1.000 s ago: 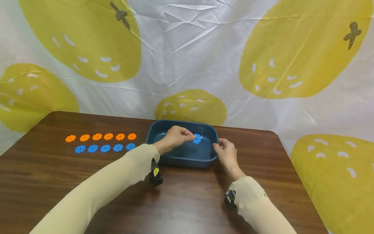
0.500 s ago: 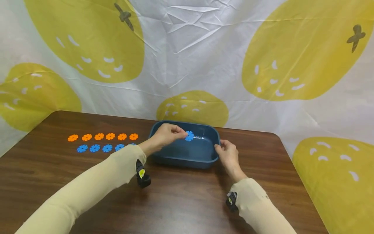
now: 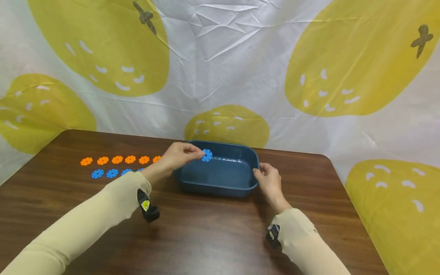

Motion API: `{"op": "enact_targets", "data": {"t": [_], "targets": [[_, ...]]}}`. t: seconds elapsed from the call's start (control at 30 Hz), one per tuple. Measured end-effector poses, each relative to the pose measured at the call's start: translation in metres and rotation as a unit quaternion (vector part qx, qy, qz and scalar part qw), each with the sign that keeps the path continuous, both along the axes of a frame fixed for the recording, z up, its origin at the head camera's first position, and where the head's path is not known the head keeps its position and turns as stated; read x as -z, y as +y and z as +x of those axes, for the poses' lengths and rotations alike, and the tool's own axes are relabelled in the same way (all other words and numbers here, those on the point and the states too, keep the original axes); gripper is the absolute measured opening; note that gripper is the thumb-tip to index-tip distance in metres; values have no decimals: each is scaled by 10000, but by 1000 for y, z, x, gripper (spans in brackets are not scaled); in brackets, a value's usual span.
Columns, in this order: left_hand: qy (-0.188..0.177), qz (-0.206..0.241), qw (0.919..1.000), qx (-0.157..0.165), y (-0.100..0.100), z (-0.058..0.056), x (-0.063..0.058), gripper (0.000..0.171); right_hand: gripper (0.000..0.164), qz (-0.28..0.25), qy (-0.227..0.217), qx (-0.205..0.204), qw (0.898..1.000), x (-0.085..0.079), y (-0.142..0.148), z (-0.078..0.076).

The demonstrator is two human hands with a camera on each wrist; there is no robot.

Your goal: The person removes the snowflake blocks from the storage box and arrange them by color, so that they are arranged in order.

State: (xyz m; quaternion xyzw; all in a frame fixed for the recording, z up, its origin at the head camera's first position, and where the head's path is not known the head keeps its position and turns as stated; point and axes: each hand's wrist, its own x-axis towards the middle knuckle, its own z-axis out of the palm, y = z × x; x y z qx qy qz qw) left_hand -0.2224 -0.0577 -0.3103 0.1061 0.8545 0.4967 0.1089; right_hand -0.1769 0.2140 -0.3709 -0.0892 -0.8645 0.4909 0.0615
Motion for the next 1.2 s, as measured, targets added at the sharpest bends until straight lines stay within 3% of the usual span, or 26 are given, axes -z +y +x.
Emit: {"op": "enact_targets", "data": {"t": [0.63,1.2], "targets": [[-330,50,9975,-627,-78,2,4,35,33,4,4,39,10000,0,-1,2],[-676,-39,9930,-965,-129,5,14,45,33,13,-14,18,10000,0,1,3]]}}
